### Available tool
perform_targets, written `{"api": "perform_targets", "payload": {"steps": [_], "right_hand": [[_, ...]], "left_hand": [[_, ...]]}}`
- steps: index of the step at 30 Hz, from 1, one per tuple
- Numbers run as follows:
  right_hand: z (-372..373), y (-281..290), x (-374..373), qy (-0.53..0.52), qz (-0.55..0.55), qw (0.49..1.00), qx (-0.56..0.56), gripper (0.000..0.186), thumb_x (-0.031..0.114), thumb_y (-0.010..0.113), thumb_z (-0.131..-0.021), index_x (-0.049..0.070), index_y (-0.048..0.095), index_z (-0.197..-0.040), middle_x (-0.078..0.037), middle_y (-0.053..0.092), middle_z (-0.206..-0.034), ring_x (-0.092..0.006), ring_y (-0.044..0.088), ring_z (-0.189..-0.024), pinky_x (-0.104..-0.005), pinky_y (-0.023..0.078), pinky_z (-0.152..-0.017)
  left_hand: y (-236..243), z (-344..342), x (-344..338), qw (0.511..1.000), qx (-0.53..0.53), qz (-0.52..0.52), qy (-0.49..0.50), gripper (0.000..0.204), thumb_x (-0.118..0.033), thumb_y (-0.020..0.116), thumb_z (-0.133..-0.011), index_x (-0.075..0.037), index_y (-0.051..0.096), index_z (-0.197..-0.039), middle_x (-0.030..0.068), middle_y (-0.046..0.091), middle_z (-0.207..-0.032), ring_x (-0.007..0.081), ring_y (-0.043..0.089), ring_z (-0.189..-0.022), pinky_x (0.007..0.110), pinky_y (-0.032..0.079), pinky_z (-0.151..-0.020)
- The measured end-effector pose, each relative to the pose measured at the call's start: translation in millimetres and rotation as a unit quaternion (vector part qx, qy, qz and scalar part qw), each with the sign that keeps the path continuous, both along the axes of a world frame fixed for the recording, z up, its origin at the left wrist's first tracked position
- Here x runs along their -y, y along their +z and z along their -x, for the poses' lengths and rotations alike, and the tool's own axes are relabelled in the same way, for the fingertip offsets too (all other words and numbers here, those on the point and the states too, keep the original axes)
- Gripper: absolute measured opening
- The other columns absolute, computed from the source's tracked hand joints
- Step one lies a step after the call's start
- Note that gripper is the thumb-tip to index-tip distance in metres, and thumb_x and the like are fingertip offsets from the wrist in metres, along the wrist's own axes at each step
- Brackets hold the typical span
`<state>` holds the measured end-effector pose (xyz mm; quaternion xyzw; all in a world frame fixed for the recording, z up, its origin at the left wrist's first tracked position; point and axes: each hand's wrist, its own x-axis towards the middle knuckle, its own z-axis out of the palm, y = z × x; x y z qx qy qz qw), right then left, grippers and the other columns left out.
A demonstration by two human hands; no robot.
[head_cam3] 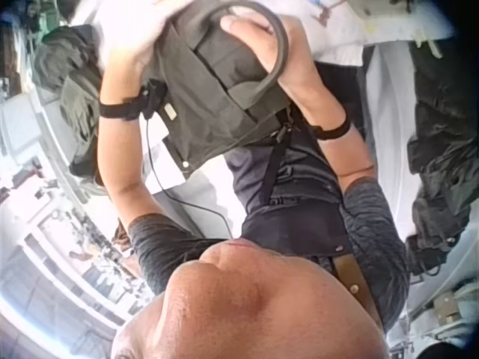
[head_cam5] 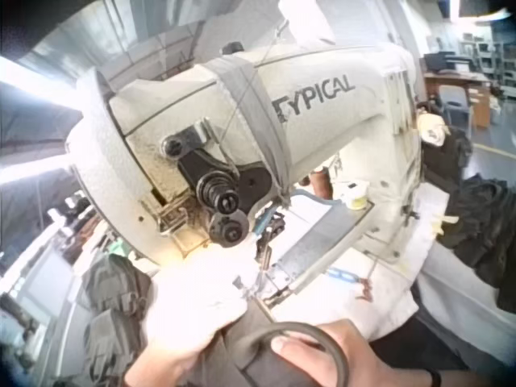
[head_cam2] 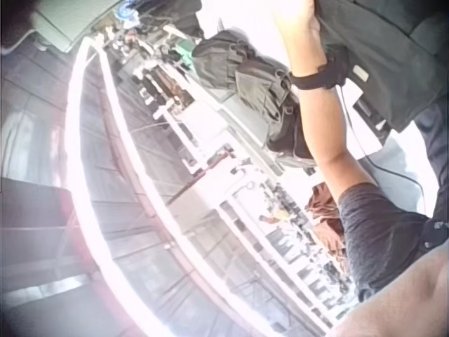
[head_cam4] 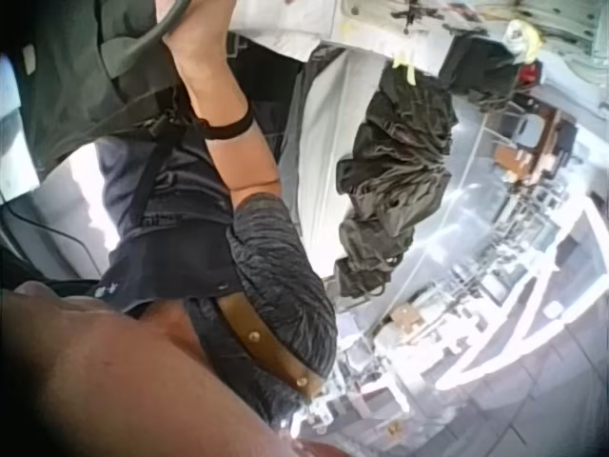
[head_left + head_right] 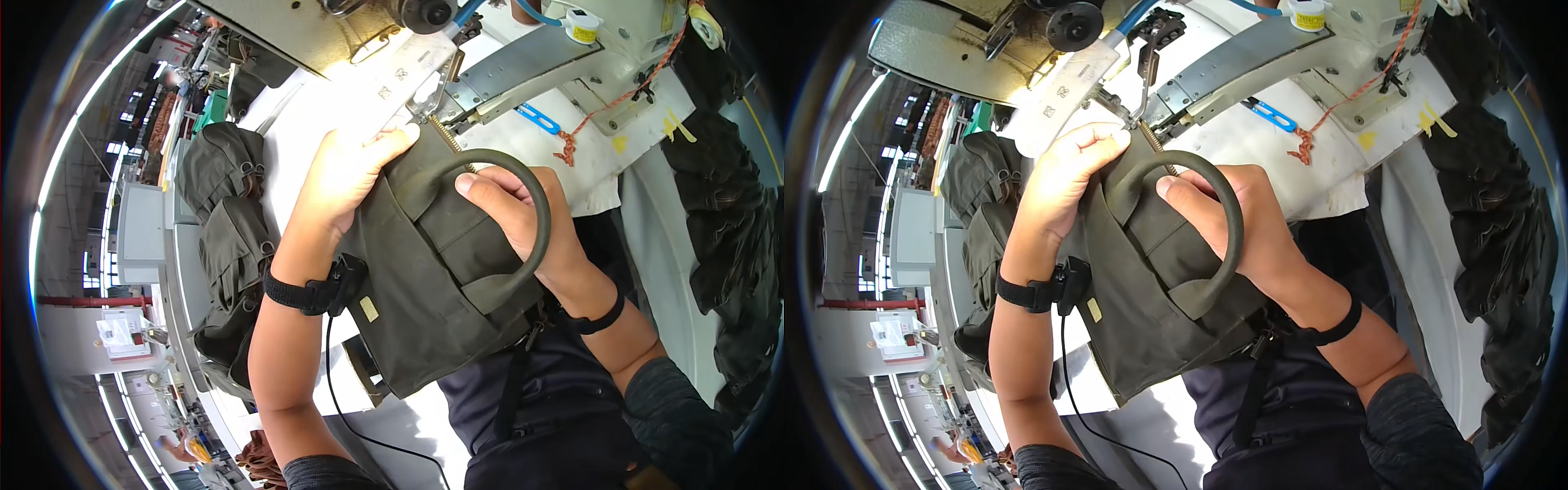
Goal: The person operates an industrial sewing machine to stitch zippers onto dark green canvas bags. They guide the fabric under the needle, align the zipper teeth, and sew along the edges. The person periodically inspects the stitching and adjusts the bag's position to ensure straight seams.
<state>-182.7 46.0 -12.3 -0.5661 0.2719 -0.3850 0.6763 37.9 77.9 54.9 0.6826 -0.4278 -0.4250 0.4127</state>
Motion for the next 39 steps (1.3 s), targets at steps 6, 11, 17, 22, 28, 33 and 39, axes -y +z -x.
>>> {"api": "perform_targets", "payload": {"steps": [6, 11, 17, 22, 28, 33, 39], "right_hand": [[-15.0, -9.3, 6.5, -0.037, 0.034, 0.999, 0.018, 0.041, 0.019, 0.072, -0.101, 0.002, 0.052, -0.069, 0.011, 0.036, -0.067, -0.0024, 0.029, -0.065, -0.0289, 0.023, -0.057], [-3.6, 0.1, -5.5, -0.022, 0.013, 0.999, -0.043, 0.033, 0.02, 0.072, -0.101, -0.003, 0.066, -0.078, 0.008, 0.047, -0.064, -0.0016, 0.038, -0.062, -0.0253, 0.03, -0.054], [-9.7, -7.2, -1.6, -0.035, 0.016, 0.999, -0.017, 0.031, 0.017, 0.073, -0.102, 0.0, 0.065, -0.076, 0.009, 0.046, -0.064, -0.0011, 0.036, -0.062, -0.026, 0.027, -0.053], [-29.7, -12.6, 7.2, -0.054, 0.044, 0.997, 0.025, 0.032, 0.015, 0.073, -0.101, 0.0, 0.063, -0.074, 0.01, 0.044, -0.063, -0.001, 0.034, -0.06, -0.0265, 0.025, -0.052], [-41.2, -17.8, 8.8, -0.092, 0.033, 0.995, 0.01, 0.025, 0.014, 0.076, -0.099, -0.002, 0.069, -0.08, 0.011, 0.046, -0.066, -0.0001, 0.035, -0.061, -0.0247, 0.024, -0.053], [-43.2, -16.1, 6.9, -0.109, 0.028, 0.993, 0.02, 0.023, 0.015, 0.076, -0.099, -0.005, 0.074, -0.089, 0.011, 0.05, -0.069, 0.0002, 0.039, -0.063, -0.023, 0.027, -0.054], [-8.1, -40.1, 10.8, -0.046, 0.083, 0.995, 0.012, 0.029, 0.027, 0.064, -0.109, 0.001, 0.075, -0.105, 0.006, 0.066, -0.089, -0.0029, 0.056, -0.079, -0.0212, 0.045, -0.071]], "left_hand": [[-7.5, -13.7, 11.5, 0.999, -0.012, 0.035, -0.007, 0.024, -0.018, 0.075, -0.099, -0.003, 0.073, -0.117, 0.0007, 0.074, -0.108, 0.0089, 0.066, -0.099, 0.026, 0.051, -0.093], [-6.9, -25.4, 15.3, 0.998, -0.017, 0.061, -0.012, 0.032, -0.012, 0.077, -0.098, 0.003, 0.073, -0.126, 0.0053, 0.075, -0.119, 0.013, 0.069, -0.108, 0.029, 0.053, -0.1], [-12.0, -38.4, 27.6, 0.996, 0.009, 0.083, -0.044, 0.03, -0.008, 0.071, -0.098, 0.004, 0.073, -0.126, 0.006, 0.076, -0.116, 0.0131, 0.069, -0.109, 0.028, 0.052, -0.101], [-10.5, -53.8, 36.2, 0.997, 0.019, 0.072, -0.014, 0.029, -0.011, 0.072, -0.096, 0.002, 0.075, -0.121, 0.005, 0.077, -0.11, 0.0121, 0.068, -0.105, 0.027, 0.051, -0.098], [-0.3, -55.6, 39.3, 0.999, 0.018, 0.022, -0.031, 0.026, -0.021, 0.078, -0.094, -0.003, 0.078, -0.113, 0.0066, 0.078, -0.112, 0.0145, 0.067, -0.107, 0.028, 0.049, -0.099], [-9.2, -61.9, 64.9, 0.997, 0.027, 0.02, -0.064, 0.031, -0.021, 0.08, -0.092, -0.001, 0.08, -0.116, 0.0107, 0.077, -0.12, 0.0193, 0.067, -0.115, 0.031, 0.05, -0.103], [-11.6, -57.8, 80.8, 0.992, 0.045, 0.007, -0.117, 0.041, -0.014, 0.071, -0.097, -0.004, 0.071, -0.137, 0.0056, 0.075, -0.128, 0.0147, 0.069, -0.118, 0.03, 0.052, -0.099]]}}
